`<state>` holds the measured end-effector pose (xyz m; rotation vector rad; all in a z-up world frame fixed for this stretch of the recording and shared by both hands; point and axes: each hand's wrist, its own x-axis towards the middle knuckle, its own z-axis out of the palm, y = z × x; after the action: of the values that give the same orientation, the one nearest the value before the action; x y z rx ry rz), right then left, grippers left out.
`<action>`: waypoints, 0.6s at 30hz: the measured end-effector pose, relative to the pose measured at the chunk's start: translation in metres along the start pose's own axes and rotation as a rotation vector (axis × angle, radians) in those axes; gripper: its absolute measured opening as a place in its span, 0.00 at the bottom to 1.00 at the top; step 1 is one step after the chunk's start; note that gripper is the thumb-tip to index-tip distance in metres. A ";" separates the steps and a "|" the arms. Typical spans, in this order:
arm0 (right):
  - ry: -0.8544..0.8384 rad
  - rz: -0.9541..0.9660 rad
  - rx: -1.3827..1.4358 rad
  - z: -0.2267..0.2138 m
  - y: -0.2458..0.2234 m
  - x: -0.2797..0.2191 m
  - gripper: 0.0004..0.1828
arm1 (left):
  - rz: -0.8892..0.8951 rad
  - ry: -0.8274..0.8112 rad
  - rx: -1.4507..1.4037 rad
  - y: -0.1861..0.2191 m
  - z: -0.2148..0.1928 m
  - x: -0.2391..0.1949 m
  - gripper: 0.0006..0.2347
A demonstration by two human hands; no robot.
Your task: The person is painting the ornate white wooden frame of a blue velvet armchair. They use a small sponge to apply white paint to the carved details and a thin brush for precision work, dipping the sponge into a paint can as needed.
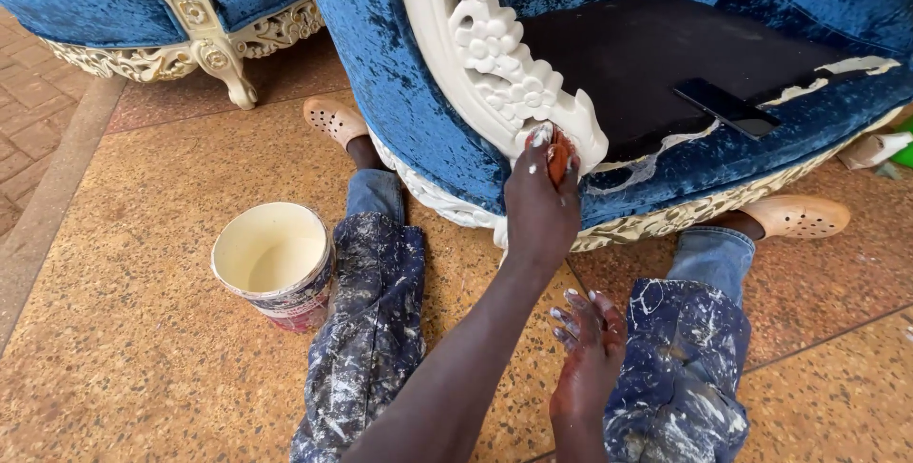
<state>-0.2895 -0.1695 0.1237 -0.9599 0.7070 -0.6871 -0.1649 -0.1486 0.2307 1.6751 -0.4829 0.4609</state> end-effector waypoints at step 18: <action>-0.140 0.003 0.036 0.028 -0.007 -0.008 0.22 | -0.386 -0.868 0.520 -0.030 -0.089 0.048 0.14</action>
<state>-0.2740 -0.1526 0.1432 -0.9634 0.5708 -0.6211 -0.1115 -0.0587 0.2459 2.3859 -0.6703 -0.5074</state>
